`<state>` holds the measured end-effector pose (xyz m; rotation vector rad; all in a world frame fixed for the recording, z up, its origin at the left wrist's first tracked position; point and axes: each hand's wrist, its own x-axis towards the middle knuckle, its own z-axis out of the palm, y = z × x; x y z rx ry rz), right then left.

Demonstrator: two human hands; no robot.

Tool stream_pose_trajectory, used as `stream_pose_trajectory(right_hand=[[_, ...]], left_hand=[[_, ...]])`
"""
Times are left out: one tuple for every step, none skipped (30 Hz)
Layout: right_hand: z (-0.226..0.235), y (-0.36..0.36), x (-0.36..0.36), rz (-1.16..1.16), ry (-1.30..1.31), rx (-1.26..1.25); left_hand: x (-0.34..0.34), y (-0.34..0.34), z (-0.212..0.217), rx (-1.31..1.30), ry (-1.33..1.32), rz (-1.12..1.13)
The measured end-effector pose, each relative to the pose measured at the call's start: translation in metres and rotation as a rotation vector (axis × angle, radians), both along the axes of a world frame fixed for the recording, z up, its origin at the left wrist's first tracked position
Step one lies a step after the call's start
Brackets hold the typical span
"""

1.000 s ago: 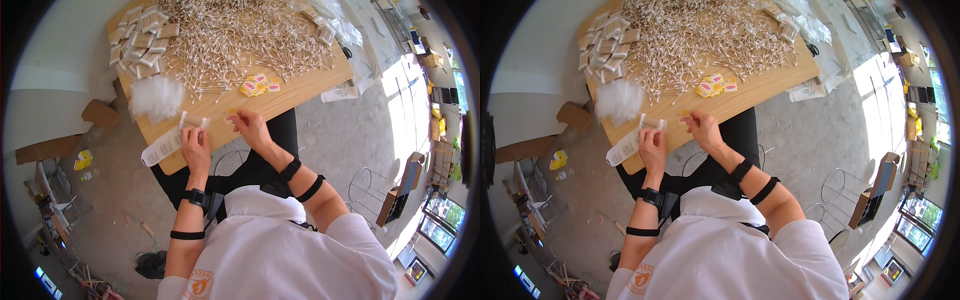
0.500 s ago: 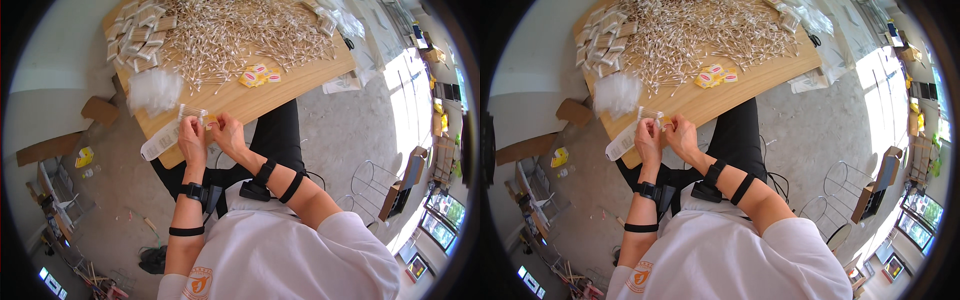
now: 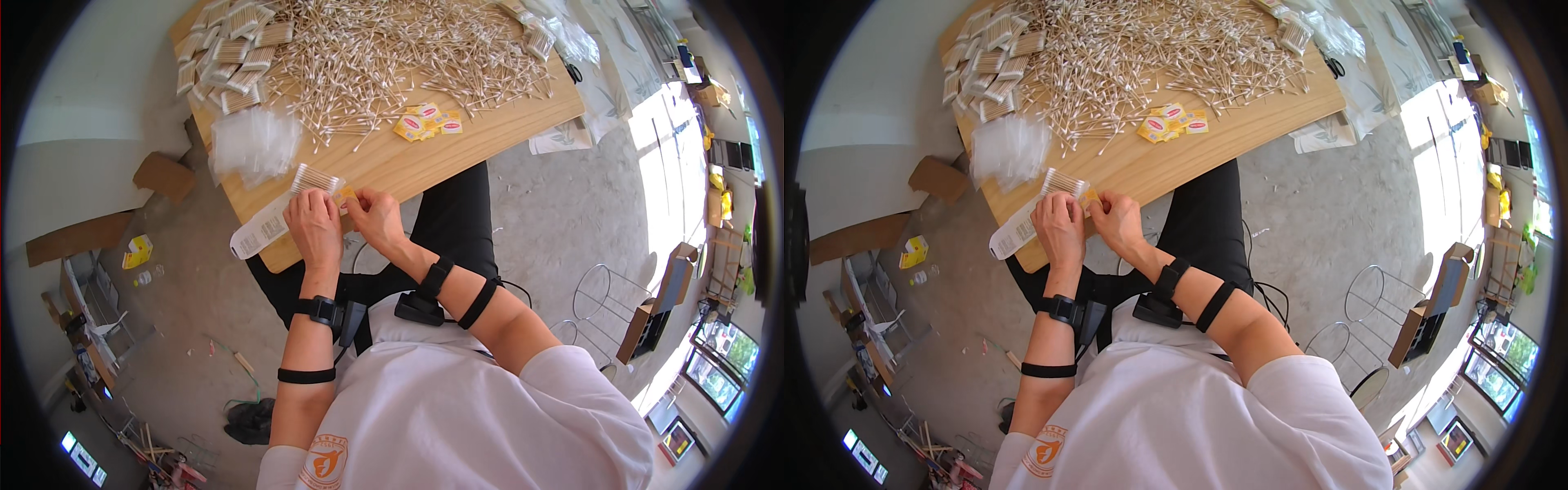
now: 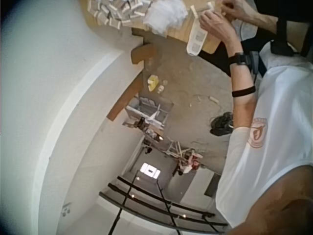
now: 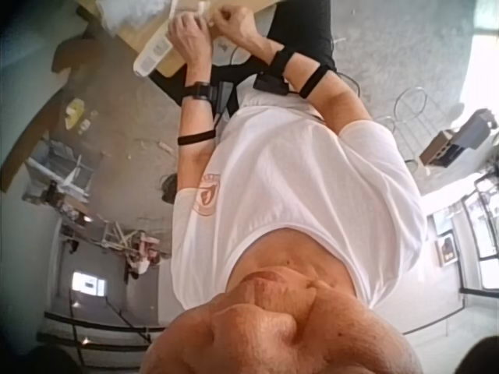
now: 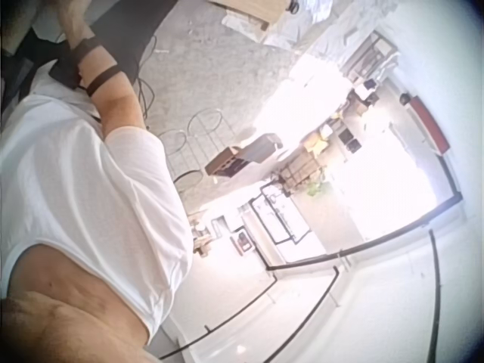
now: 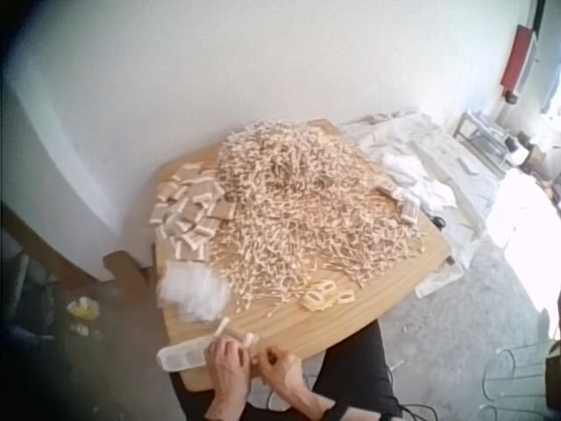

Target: The recorder is shown packing bundles of cotton swabs into small clear plastic bags and sealing them with small yellow labels.

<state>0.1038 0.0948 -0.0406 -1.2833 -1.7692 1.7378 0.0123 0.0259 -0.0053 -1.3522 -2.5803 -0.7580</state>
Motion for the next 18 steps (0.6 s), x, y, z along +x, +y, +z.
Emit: stream_pose_trajectory(right_hand=[[0.0,-0.001,0.0,0.0,-0.001,-0.002],[0.0,-0.001,-0.001,-0.037,0.007,-0.025],[0.001,-0.002,-0.001,-0.074,0.015,-0.049],[0.0,-0.003,-0.002,-0.077,0.015,-0.05],[-0.002,-0.003,-0.002,-0.076,0.028,-0.068],[-0.003,-0.003,-0.001,-0.075,0.042,-0.087],[0.002,-0.003,-0.001,-0.076,0.041,-0.089],[0.006,-0.003,-0.001,-0.071,0.058,-0.168],[0.01,-0.002,-0.001,-0.065,0.075,-0.248],[0.011,-0.002,-0.001,-0.067,0.075,-0.248],[0.012,-0.002,-0.001,-0.061,0.078,-0.262],[0.013,-0.002,-0.001,-0.054,0.081,-0.275],[0.014,-0.002,-0.002,-0.055,0.081,-0.276],[0.015,-0.002,-0.003,-0.054,0.056,-0.243],[0.016,-0.002,-0.004,-0.053,0.032,-0.21],[0.015,-0.003,-0.006,-0.053,0.032,-0.211],[0.014,-0.003,-0.007,-0.05,0.035,-0.141],[0.014,-0.002,-0.008,-0.046,0.038,-0.071]], left_hand=[[-0.001,-0.001,-0.001,-0.002,-0.001,0.0],[-0.002,-0.001,-0.002,-0.018,-0.002,0.005],[-0.002,-0.002,-0.003,-0.034,-0.003,0.01],[-0.002,-0.001,-0.003,-0.035,-0.003,0.006],[-0.001,0.0,-0.003,-0.007,-0.051,0.033],[0.0,0.0,-0.003,0.021,-0.099,0.059],[0.0,0.0,-0.003,0.019,-0.1,0.058],[0.0,0.0,-0.002,0.022,-0.146,0.096],[0.0,0.0,-0.002,0.025,-0.191,0.134],[0.0,0.0,-0.001,0.024,-0.192,0.132],[0.0,0.0,0.001,0.035,-0.226,0.139],[0.0,0.0,0.002,0.046,-0.26,0.146],[-0.001,0.0,0.002,0.045,-0.261,0.145],[-0.001,0.0,0.002,0.043,-0.261,0.146],[-0.001,0.0,0.003,0.041,-0.261,0.147],[0.0,-0.001,0.003,0.04,-0.261,0.146],[0.0,-0.001,0.003,0.045,-0.266,0.144],[0.0,-0.001,0.004,0.05,-0.271,0.142]])
